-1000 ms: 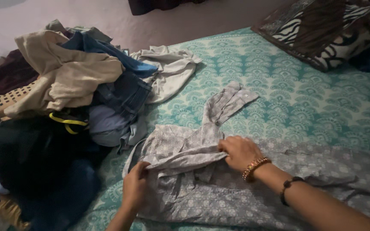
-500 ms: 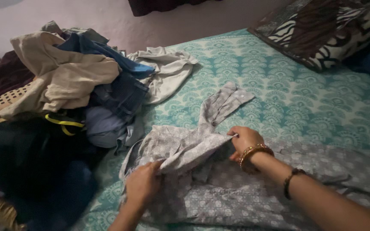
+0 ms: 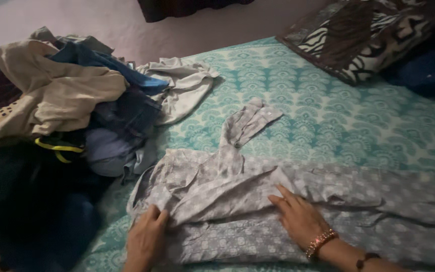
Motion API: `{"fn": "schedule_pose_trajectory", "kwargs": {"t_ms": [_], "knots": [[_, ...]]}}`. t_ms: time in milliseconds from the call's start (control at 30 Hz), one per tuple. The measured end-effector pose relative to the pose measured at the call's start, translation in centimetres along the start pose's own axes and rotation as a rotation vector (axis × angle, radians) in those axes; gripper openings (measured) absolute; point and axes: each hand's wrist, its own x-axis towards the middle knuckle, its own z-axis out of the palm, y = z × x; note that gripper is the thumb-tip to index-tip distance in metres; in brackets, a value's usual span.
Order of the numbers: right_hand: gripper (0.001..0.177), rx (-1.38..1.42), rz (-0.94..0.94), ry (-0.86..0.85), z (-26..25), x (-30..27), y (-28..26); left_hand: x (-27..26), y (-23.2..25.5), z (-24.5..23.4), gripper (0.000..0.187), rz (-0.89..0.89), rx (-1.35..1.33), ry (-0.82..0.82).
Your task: The person picks up a shirt from a bed, spreads it flat, and performs a series of folds to create a neat rectangle.
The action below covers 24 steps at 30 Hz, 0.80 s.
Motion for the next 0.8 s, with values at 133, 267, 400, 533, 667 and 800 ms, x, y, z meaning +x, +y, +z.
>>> {"fn": "schedule_pose_trajectory", "kwargs": {"t_ms": [133,267,400,533,667,800], "knots": [[0.070,-0.267,-0.070,0.012,-0.4,-1.4,2.5,-0.1,0.8,-0.2,0.044,0.064,0.112,0.080],[0.074,-0.272,-0.080,0.188,-2.1,-1.4,3.4,0.6,3.8,-1.0,0.050,0.234,0.016,0.146],[0.067,-0.227,0.426,0.032,-4.1,-0.8,4.0,2.2,6.9,0.8,0.055,0.475,-0.056,0.135],[0.037,-0.218,0.511,0.090,-4.0,0.1,5.1,3.3,9.3,3.3,0.052,0.524,-0.124,-0.080],[0.030,-0.195,0.549,0.097,-4.9,0.9,8.9,4.2,9.1,5.1,0.040,0.429,-0.108,-0.167],[0.020,-0.399,0.286,0.211,-5.4,-0.4,13.3,4.3,7.8,5.0,0.040,0.418,-0.082,-0.083]]}}
